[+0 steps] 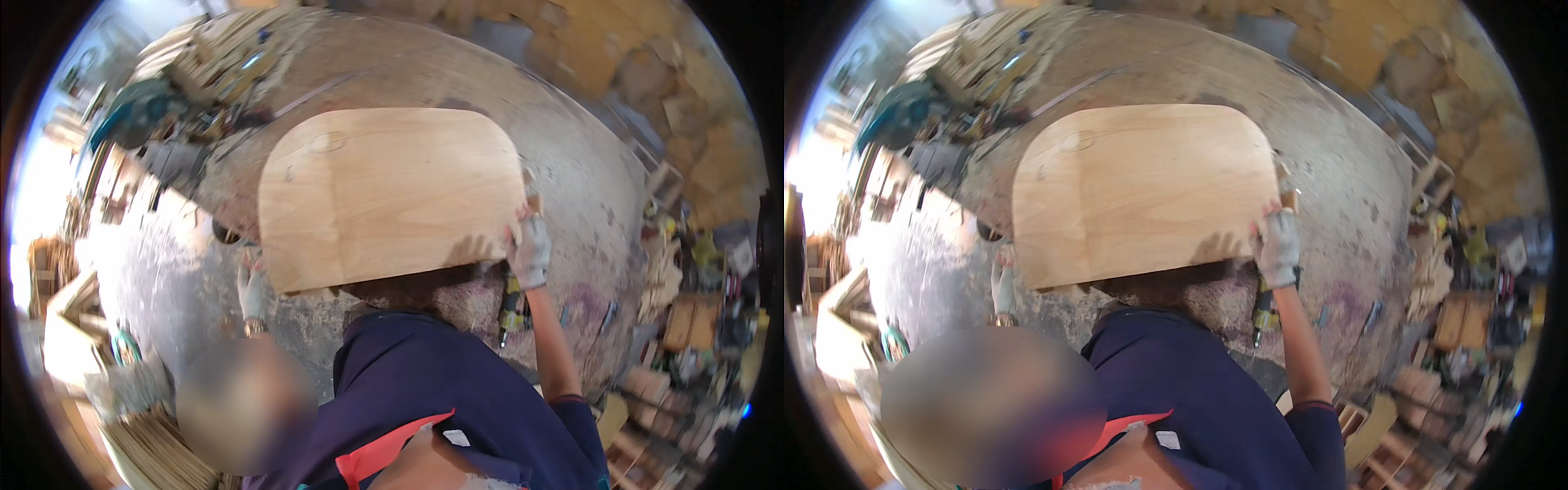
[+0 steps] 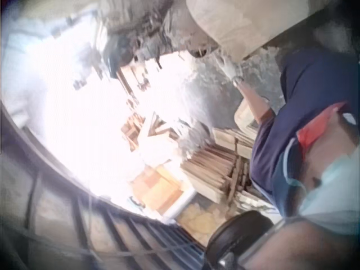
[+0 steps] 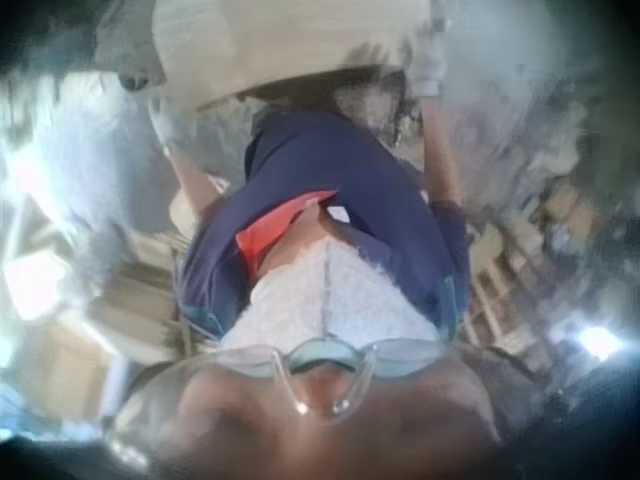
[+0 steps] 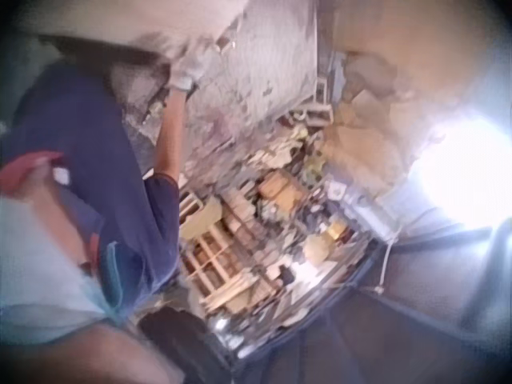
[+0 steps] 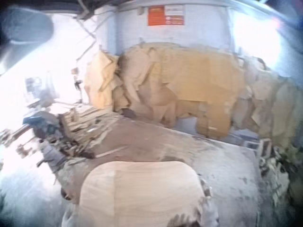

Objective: The person gathers small wooden blocks and places them on a workbench. They then use a nail gun to attach the blocks to a larger curved wooden panel, marking positions with a pen and securing the pieces in sequence.

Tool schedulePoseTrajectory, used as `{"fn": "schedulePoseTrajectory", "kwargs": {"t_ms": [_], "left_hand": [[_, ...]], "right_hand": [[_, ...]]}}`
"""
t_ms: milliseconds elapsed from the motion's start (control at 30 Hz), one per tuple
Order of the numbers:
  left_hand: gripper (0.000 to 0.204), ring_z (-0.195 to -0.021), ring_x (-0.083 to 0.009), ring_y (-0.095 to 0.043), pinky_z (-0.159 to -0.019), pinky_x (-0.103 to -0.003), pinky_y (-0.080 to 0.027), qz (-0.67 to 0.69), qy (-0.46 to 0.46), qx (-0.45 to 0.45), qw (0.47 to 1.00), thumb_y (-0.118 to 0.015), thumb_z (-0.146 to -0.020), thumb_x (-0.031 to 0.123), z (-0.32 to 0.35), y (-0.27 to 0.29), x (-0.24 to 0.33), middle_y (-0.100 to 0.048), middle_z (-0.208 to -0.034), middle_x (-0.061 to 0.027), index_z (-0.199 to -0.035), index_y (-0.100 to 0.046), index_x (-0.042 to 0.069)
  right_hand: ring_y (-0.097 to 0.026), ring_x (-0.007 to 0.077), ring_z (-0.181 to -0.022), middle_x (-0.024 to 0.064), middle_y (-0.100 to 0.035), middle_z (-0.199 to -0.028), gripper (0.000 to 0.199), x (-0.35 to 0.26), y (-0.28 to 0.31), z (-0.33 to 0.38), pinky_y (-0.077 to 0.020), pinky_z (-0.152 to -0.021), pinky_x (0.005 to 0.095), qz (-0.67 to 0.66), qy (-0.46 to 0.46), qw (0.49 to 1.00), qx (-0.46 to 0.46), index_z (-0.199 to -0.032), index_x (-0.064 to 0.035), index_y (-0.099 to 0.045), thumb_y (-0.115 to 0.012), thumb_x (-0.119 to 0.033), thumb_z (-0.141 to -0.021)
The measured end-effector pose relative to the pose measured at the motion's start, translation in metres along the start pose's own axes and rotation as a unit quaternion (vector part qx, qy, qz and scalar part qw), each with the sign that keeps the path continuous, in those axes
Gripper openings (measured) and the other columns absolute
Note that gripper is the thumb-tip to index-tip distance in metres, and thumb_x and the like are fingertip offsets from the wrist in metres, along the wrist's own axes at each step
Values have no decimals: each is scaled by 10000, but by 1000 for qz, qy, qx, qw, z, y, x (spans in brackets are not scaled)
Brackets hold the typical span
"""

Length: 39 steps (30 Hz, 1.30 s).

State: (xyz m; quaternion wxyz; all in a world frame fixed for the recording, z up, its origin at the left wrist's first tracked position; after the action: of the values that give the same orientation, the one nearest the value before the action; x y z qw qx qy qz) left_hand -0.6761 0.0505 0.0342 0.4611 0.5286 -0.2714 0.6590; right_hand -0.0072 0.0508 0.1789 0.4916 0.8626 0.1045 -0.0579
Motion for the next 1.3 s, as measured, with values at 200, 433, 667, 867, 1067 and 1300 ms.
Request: {"fn": "schedulePoseTrajectory", "kwargs": {"t_ms": [200, 433, 667, 867, 1067, 1300], "left_hand": [[565, -1147, -152, -582, -1006, -309, -465, -60, 0, -31, 998, -624, -1041, 196, -14, -21, -24, -624, -1354, -76, -1544, -460, -2], [508, -1196, -200, -570, -1028, -344, -466, -83, -38, 8, 996, -559, -1019, 109, -12, -33, -19, -595, -1377, -105, -1506, -496, -23], [520, -1209, -196, -574, -1011, -342, -486, -56, -51, 5, 997, -567, -1012, 91, -16, -16, -15, -591, -1391, -112, -1510, -486, -35], [475, -1193, -184, -583, -1001, -322, -477, -102, -48, -40, 993, -560, -1017, 75, 0, -25, -27, -625, -1375, -93, -1477, -527, -41], [437, -1058, -157, -602, -921, -300, -484, -107, -141, -6, 984, -564, -988, 38, 12, -46, -12, -666, -1283, -78, -1416, -572, -51], [424, -989, -119, -606, -878, -278, -491, -105, -99, -38, 989, -588, -969, 34, 24, -52, -2, -692, -1215, -51, -1388, -600, -29]], "right_hand": [[-694, 428, -865, 192, -722, -916, 384, 132, -43, 65, -551, -800, 479, -25, -436, 894, -95, -1179, 13, -670, -659, -302, -961], [-703, 163, -663, 72, -704, -851, 511, 125, -107, 112, -585, -557, 304, -405, -535, 739, -58, -1128, -13, -682, -616, -508, -1017], [-692, 163, -655, 76, -690, -790, 436, 98, -84, 168, -554, -547, 321, -389, -550, 738, -41, -1018, 7, -692, -603, -420, -1036], [-539, 98, -617, 24, -617, -704, 448, 105, -44, 205, -441, -577, 305, -286, -564, 772, 65, -903, 8, -677, -620, -414, -1041], [-493, 76, -584, -32, -574, -682, 423, 113, -31, 208, -396, -536, 292, -315, -577, 745, 113, -842, -42, -673, -611, -403, -1053], [-578, 114, -707, 35, -679, -779, 438, 137, -38, 203, -482, -663, 317, -252, -546, 794, -95, -976, 35, -719, -628, -390, -1038]]}}
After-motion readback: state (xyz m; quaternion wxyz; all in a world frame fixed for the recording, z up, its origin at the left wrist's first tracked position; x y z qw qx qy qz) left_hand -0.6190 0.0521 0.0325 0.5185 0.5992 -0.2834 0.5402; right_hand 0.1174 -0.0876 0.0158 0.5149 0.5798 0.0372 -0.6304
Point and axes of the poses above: each hand's wrist, its own z-axis away from the middle knuckle, its own y-axis out of the back of the hand, x = y × z, the point moved 10 cm from there along -z, towards the middle knuckle
